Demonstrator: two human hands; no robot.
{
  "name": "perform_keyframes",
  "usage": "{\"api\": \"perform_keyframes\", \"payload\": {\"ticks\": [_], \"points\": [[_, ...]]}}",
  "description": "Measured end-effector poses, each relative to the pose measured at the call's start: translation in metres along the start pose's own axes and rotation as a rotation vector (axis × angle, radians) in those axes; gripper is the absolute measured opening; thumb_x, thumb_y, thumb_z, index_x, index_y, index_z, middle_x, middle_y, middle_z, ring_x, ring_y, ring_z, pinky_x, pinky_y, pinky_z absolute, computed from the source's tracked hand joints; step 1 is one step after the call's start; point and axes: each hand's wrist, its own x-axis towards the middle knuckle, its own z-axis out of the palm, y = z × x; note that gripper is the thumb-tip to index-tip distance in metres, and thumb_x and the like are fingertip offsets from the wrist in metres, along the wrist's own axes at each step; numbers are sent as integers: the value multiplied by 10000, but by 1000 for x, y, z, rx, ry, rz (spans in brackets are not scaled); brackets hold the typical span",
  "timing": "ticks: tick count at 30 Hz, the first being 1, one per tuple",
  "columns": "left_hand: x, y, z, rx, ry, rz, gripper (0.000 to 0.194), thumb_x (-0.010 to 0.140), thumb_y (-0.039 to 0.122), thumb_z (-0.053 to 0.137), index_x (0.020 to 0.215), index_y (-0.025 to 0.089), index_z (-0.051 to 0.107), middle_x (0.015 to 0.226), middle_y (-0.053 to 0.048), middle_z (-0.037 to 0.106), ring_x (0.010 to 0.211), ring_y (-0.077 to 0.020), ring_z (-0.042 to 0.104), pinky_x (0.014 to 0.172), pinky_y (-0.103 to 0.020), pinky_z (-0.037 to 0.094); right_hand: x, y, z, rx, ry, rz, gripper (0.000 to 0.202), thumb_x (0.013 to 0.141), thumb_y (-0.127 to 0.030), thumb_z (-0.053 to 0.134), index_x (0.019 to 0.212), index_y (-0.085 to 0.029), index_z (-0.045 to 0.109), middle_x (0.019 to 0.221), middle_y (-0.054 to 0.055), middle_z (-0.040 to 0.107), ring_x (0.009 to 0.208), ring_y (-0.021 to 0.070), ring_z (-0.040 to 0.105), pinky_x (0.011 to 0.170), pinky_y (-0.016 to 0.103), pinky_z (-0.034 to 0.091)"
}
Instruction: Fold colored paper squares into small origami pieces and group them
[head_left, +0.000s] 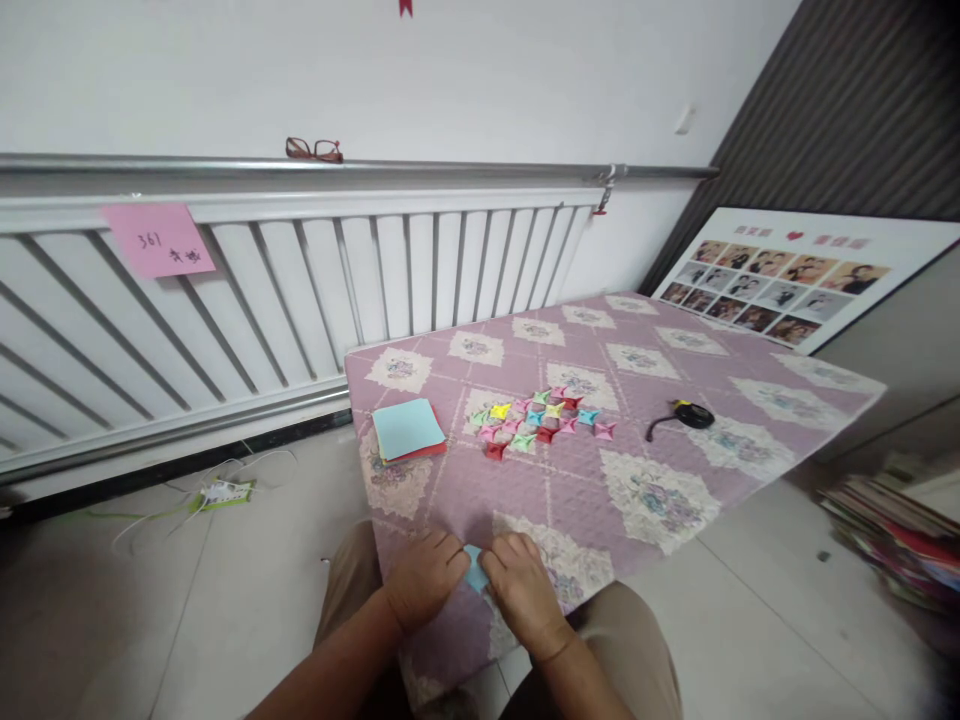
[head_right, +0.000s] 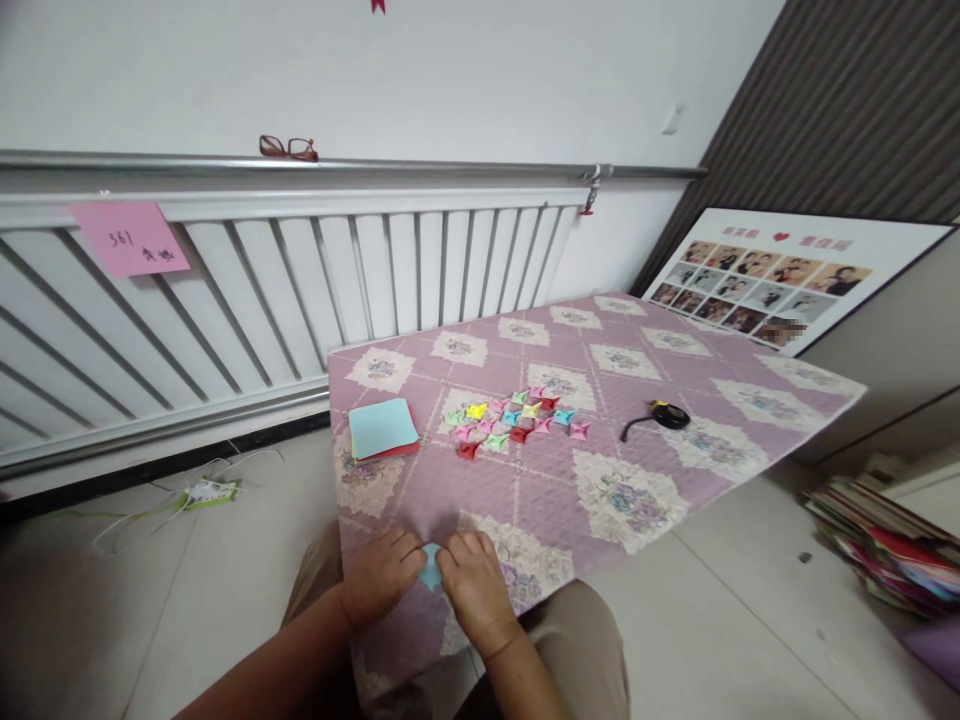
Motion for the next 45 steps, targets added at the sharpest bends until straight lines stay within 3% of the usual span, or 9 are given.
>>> {"api": "perform_keyframes", "payload": {"ticks": [4, 9, 16, 19, 23, 32, 45], "points": [[-14, 5, 23, 30, 21, 53, 169, 952, 233, 450, 845, 194, 574, 828, -26, 555, 779, -191, 482, 696, -327, 376, -22, -7, 18, 13, 10, -2, 125, 822, -167, 625, 716, -207, 569, 717, 5, 557, 743, 181, 454, 762, 333, 327], [-22, 12, 32, 32, 37, -19, 166, 926, 232, 516, 778, 192, 578, 802, -16, 565, 772, -188, 489, 678, -315, 373, -33, -9, 24, 48, -8, 37, 111, 790, -135, 637, 740, -216, 580, 747, 6, 576, 756, 184, 478, 744, 324, 345], [-26, 27, 20, -91, 27, -276, 38, 851, 207, 604, 817, 216, 618, 881, -4, 593, 857, -197, 507, 754, -343, 361, -41, 2, 23, 272, -71, 170, 218, 723, -54, 664, 825, -242, 620, 856, 1, 623, 830, 184, 540, 759, 309, 374], [-27, 32, 13, -184, 30, -428, 66, 840, 191, 601, 789, 223, 629, 888, 0, 602, 891, -195, 513, 796, -358, 333, -42, 5, 21, 302, -75, 208, 158, 751, -100, 670, 803, -242, 624, 860, 3, 630, 838, 188, 547, 774, 322, 375], [-25, 33, 9, -226, 41, -532, 96, 829, 215, 616, 733, 216, 625, 859, -1, 609, 884, -201, 516, 807, -371, 310, -40, 5, 18, 310, -81, 290, 90, 778, -181, 684, 766, -245, 623, 834, 0, 624, 834, 194, 539, 785, 336, 363], [-17, 32, 2, -186, -38, -623, 156, 871, 277, 555, 747, 217, 628, 862, -7, 627, 894, -213, 535, 819, -373, 302, -36, 2, 14, 260, -73, 363, 151, 864, -256, 587, 716, -232, 606, 782, 6, 588, 805, 191, 506, 771, 332, 324], [-2, 26, -13, -174, -213, -642, 200, 861, 341, 529, 740, 211, 624, 855, -22, 653, 896, -234, 561, 807, -383, 318, -33, -1, 19, 173, -45, 478, 200, 802, -291, 651, 636, -221, 562, 720, 3, 565, 761, 194, 492, 744, 326, 311]]}}
